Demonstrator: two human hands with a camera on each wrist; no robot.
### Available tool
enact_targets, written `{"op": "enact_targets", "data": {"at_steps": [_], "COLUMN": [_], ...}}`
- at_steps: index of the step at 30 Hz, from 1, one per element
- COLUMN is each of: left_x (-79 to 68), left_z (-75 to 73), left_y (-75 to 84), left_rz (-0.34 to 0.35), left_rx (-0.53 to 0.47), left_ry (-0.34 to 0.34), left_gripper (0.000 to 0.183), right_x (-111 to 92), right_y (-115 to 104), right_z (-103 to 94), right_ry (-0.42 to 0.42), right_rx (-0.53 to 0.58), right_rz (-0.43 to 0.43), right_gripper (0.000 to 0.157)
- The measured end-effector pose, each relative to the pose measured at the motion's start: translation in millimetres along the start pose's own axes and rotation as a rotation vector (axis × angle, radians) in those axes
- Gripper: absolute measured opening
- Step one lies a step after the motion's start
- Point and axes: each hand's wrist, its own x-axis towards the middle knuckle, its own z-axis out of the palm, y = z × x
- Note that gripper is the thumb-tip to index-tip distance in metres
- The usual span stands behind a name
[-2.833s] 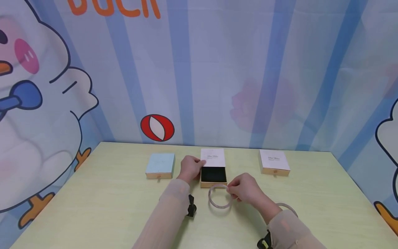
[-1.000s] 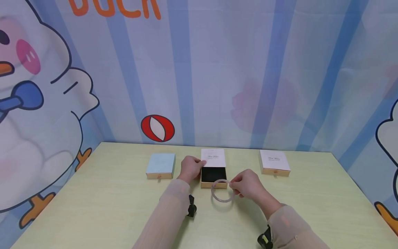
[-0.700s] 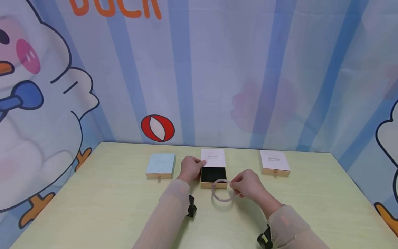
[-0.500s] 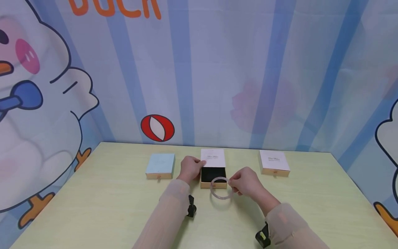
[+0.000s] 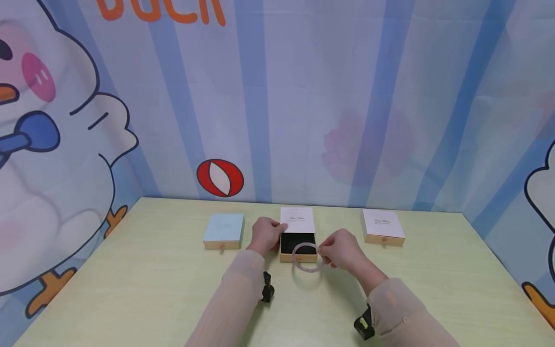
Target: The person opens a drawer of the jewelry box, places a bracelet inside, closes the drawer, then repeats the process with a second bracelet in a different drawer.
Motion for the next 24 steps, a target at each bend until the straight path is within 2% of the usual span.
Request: {"op": "enact_targets", "data": {"at_steps": [6, 24], "left_x": [-0.7, 2.0], "left_z": [-0.6, 0.3], "left_y": [0.5, -1.8], "left_rz": [-0.016, 0.005], "left_rx": [-0.018, -0.001], "left_ry": [-0.002, -0.011], "left_gripper": [0.027, 0.024], "right_x": [1.9, 9.2], "right_y": [-1.6, -2.4], "right_z": [-0.2, -1.0], "right_ry": [0.005, 0.01], "right_rx": [-0.01, -0.032], "right_rz": [0.008, -0.014], "right_gripper": [0.017, 0.018]}}
